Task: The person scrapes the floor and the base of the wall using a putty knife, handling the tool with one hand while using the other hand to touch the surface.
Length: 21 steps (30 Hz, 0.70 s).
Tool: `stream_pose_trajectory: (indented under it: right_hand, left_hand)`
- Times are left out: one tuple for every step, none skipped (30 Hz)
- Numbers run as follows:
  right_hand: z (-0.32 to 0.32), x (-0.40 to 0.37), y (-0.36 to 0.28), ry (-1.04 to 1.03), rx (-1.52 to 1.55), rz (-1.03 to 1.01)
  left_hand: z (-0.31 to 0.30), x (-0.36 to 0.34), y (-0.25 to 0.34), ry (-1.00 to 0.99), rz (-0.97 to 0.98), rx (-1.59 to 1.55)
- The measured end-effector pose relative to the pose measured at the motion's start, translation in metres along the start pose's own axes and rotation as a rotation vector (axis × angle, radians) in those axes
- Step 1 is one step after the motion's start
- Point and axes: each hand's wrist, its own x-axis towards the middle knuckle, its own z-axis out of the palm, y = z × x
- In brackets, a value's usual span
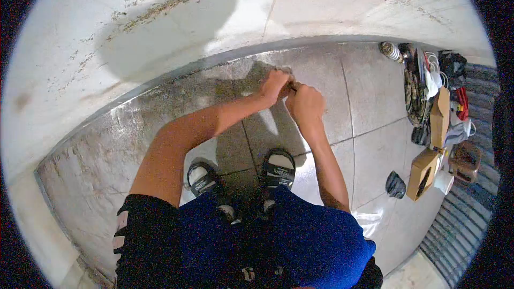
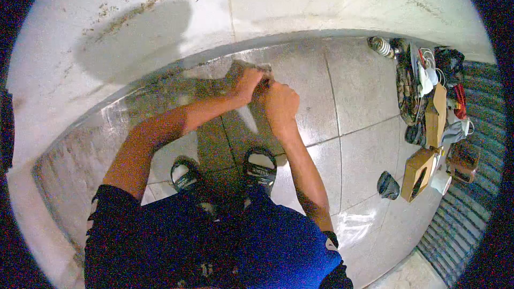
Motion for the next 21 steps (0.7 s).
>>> stream_pose_trajectory:
  right_hand:
    - [0.008,0.007,0.000,0.039,-0.003,-0.028]
    - [0.016,0.020,0.002,0.075,-0.011,-0.055]
    - [0.020,0.029,0.003,0.113,-0.021,-0.090]
    - [0.012,0.032,0.000,0.129,0.009,-0.103]
    - [0.003,0.034,-0.003,0.144,0.042,-0.118]
    - [-0.002,0.033,-0.007,0.156,0.080,-0.131]
    - [0.004,0.024,-0.009,0.107,0.048,-0.141]
    - [0.015,0.007,-0.008,0.061,0.015,-0.155]
    - [0.022,-0.013,-0.007,0.010,-0.019,-0.167]
    - [0.023,-0.036,-0.012,-0.064,-0.033,-0.154]
    - [0.025,-0.056,-0.021,-0.135,-0.048,-0.138]
    - [0.022,-0.070,-0.029,-0.193,-0.036,-0.157]
    - [0.017,-0.083,-0.036,-0.252,-0.025,-0.173]
    - [0.014,-0.089,-0.039,-0.311,-0.016,-0.190]
    - [0.019,-0.088,-0.041,-0.267,0.015,-0.221]
    - [0.029,-0.082,-0.043,-0.224,0.048,-0.253]
    - [0.037,-0.074,-0.047,-0.185,0.061,-0.276]
    - [0.045,-0.065,-0.052,-0.146,0.073,-0.298]
    - [0.051,-0.052,-0.058,-0.112,0.063,-0.312]
    - [0.055,-0.047,-0.061,-0.075,0.052,-0.328]
    - [0.055,-0.049,-0.062,-0.046,0.120,-0.307]
  left_hand:
    - [0.006,0.011,-0.016,0.079,0.051,-0.086]
    - [0.012,0.025,-0.032,0.157,0.100,-0.177]
    - [0.015,0.031,-0.039,0.244,0.145,-0.267]
    - [-0.010,0.032,-0.030,0.148,0.060,-0.426]
    - [-0.013,0.027,-0.029,0.217,0.099,-0.383]
    - [-0.011,0.021,-0.029,0.281,0.137,-0.337]
    - [-0.006,0.017,-0.034,0.348,0.180,-0.282]
    - [0.005,-0.003,-0.031,0.215,0.115,-0.304]
    - [-0.012,-0.023,-0.022,0.079,0.142,-0.326]
    - [-0.030,-0.045,-0.012,-0.060,0.170,-0.352]
    - [-0.029,-0.071,-0.007,0.017,0.192,-0.327]
    - [-0.030,-0.090,-0.004,0.092,0.218,-0.304]
    - [-0.032,-0.103,-0.007,-0.025,0.164,-0.246]
    - [-0.036,-0.114,-0.008,-0.141,0.110,-0.189]
    - [-0.040,-0.123,-0.009,-0.257,0.054,-0.133]
    - [-0.040,-0.123,-0.021,-0.203,0.084,-0.117]
    - [-0.033,-0.115,-0.044,-0.146,0.115,-0.099]
    - [-0.028,-0.108,-0.061,-0.087,0.148,-0.082]
    - [-0.037,-0.100,-0.063,-0.140,0.075,-0.051]
    - [-0.046,-0.090,-0.064,-0.190,0.003,-0.019]
    - [-0.053,-0.083,-0.064,-0.238,-0.071,0.016]
